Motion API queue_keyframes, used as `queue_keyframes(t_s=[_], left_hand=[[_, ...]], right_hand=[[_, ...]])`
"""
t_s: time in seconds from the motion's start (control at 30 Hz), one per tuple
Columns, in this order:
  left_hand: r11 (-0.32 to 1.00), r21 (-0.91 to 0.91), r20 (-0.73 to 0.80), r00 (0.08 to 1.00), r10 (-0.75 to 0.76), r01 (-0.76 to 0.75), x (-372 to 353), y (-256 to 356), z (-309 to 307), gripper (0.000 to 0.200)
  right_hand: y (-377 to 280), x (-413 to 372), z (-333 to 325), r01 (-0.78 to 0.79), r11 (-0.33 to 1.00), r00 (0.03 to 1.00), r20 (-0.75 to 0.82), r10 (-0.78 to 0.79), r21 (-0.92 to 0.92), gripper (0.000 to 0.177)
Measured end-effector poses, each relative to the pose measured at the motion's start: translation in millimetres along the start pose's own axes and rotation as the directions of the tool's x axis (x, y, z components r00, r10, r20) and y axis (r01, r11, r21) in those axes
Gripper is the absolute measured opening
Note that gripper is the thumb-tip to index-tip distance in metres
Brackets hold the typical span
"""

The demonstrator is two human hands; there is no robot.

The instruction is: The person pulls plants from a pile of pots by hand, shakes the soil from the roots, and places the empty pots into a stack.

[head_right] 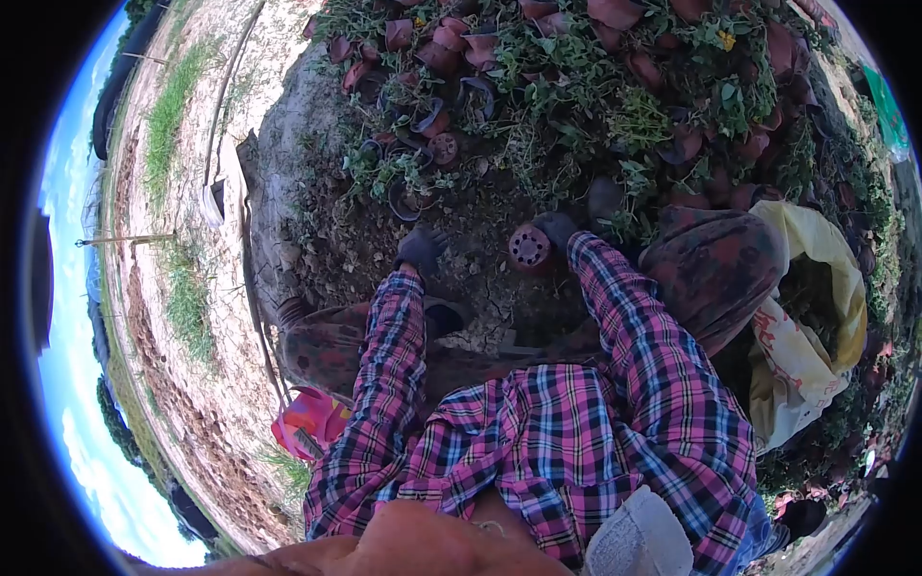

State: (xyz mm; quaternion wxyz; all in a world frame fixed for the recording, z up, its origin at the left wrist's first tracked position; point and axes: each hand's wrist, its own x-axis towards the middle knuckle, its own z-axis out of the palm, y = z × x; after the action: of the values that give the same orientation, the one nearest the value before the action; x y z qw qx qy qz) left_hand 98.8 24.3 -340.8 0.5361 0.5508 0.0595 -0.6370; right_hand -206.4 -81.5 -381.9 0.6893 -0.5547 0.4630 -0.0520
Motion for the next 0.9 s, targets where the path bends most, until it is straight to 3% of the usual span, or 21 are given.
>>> queue_keyframes(t_s=[0.03, 0.13, 0.2, 0.27, 0.3, 0.33, 0.4, 0.43, 0.47, 0.5, 0.53, 0.57, 0.67, 0.7, 0.8, 0.83, 0.9], left_hand=[[0.993, -0.122, -0.143, 0.990, -0.019, 0.002, 0, 11, 10, 0.041], [0.975, -0.221, -0.262, 0.965, -0.023, -0.037, 4, 31, 29, 0.043], [0.962, 0.219, -0.158, 0.967, 0.198, -0.162, 10, 40, 28, 0.037], [0.747, 0.591, 0.032, 0.934, 0.355, -0.304, 24, 41, 17, 0.031], [0.578, 0.726, 0.146, 0.905, 0.399, -0.372, 33, 38, 10, 0.029], [0.380, 0.820, 0.261, 0.871, 0.416, -0.428, 27, 40, 17, 0.027], [0.318, 0.861, 0.266, 0.885, 0.382, -0.396, 2, 44, 64, 0.025], [0.286, 0.877, 0.272, 0.891, 0.364, -0.385, -13, 45, 97, 0.024], [0.605, 0.710, 0.131, 0.912, 0.389, -0.360, -21, 42, 125, 0.019], [0.842, 0.439, -0.005, 0.936, 0.353, -0.315, -24, 35, 147, 0.014], [0.962, 0.105, -0.119, 0.957, 0.264, -0.252, -28, 32, 162, 0.010], [0.936, 0.158, -0.109, 0.937, 0.333, -0.314, -37, 32, 173, 0.006], [0.804, 0.340, 0.010, 0.857, 0.515, -0.487, -46, 30, 175, 0.005], [0.804, 0.348, 0.064, 0.868, 0.493, -0.483, -49, 29, 173, 0.005], [0.791, 0.422, 0.167, 0.896, 0.412, -0.443, -69, 27, 170, 0.008], [0.783, 0.470, 0.155, 0.912, 0.381, -0.407, -83, 30, 176, 0.010], [0.763, 0.509, 0.176, 0.916, 0.360, -0.398, -100, 30, 173, 0.012]], right_hand=[[-3, -1, 4, 0.013, 1.000, 1.000, 0.010, -0.013, -0.023, 0.021], [-16, -1, 15, 0.186, 0.911, 0.976, -0.038, -0.214, -0.369, 0.024], [-47, -16, 13, 0.072, 0.877, 0.956, -0.218, -0.196, -0.475, 0.030], [-106, -36, 8, -0.073, 0.764, 0.933, -0.314, -0.175, -0.641, 0.033], [-113, -34, 9, -0.032, 0.759, 0.934, -0.289, -0.209, -0.651, 0.036], [-116, -28, 13, 0.080, 0.838, 0.952, -0.209, -0.225, -0.539, 0.038], [-119, -16, 32, 0.273, 0.930, 0.954, -0.055, -0.294, -0.248, 0.040], [-120, -11, 46, 0.304, 0.950, 0.949, -0.067, -0.309, -0.071, 0.046], [-122, -10, 55, 0.329, 0.939, 0.943, -0.087, -0.321, 0.104, 0.052], [-135, -20, 50, 0.313, 0.946, 0.949, -0.071, -0.308, 0.079, 0.052], [-159, -39, 42, 0.298, 0.953, 0.954, -0.056, -0.295, 0.057, 0.052], [-171, -51, 37, 0.284, 0.958, 0.958, -0.040, -0.283, 0.038, 0.053], [-131, -17, 44, 0.194, 0.825, 0.948, 0.114, -0.297, 0.531, 0.059], [-140, -27, 43, 0.196, 0.800, 0.968, 0.019, -0.250, 0.567, 0.052], [-166, -48, 28, 0.458, 0.849, 0.886, -0.056, -0.460, 0.263, 0.046], [-157, -43, 30, 0.379, 0.840, 0.925, -0.167, -0.340, 0.389, 0.041], [-156, -38, 30, 0.338, 0.854, 0.941, -0.160, -0.299, 0.396, 0.037]])
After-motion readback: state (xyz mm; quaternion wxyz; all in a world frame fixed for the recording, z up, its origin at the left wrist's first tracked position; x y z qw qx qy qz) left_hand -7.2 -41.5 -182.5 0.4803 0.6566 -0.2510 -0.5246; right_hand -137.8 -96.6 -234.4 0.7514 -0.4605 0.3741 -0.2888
